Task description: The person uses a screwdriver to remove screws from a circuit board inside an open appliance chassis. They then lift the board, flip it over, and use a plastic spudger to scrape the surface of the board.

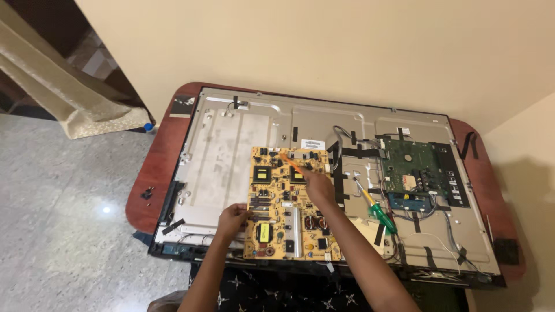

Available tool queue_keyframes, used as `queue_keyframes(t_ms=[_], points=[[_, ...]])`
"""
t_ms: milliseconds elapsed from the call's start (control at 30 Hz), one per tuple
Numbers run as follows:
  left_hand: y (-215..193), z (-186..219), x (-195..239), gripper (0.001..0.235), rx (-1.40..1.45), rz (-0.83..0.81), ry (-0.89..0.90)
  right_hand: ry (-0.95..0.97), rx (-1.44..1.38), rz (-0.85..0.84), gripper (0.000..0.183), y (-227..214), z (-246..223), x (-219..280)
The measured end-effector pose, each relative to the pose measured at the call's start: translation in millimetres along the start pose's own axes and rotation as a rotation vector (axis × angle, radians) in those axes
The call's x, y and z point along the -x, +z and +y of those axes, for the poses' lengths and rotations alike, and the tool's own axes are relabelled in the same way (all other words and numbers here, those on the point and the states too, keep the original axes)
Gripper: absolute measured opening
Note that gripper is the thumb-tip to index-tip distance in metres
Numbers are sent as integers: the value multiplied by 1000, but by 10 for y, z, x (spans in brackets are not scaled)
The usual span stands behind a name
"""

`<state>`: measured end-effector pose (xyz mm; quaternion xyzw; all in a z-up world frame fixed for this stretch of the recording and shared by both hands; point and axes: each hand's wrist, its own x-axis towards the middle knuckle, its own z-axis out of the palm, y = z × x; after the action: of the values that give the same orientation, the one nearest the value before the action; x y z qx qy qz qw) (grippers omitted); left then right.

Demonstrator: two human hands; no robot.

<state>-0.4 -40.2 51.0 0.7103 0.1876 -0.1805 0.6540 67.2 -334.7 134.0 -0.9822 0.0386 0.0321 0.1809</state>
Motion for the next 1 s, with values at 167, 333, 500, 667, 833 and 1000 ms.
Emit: queue_keyframes(t_ms=[167,333,500,667,833,1000], points=[[-31,484,56,34,-441,62,-116,38,-126,-117,44,-174,46,160],[92,938,-113,34,-717,277,199,-27,-110,5,51,-203,30,52],[253,974,-499,34,-657,317,165,13,-102,-105,45,17,2,15],[92,760,-556,33,-193,273,87,-78,-137,24,48,29,145,7],[220,1000,-552,42,-554,366,182,9,-108,-179,53,-105,-100,-56],[796,1263,-474,70,-1190,116,522,-14,-151,70,52,-82,-185,-25]])
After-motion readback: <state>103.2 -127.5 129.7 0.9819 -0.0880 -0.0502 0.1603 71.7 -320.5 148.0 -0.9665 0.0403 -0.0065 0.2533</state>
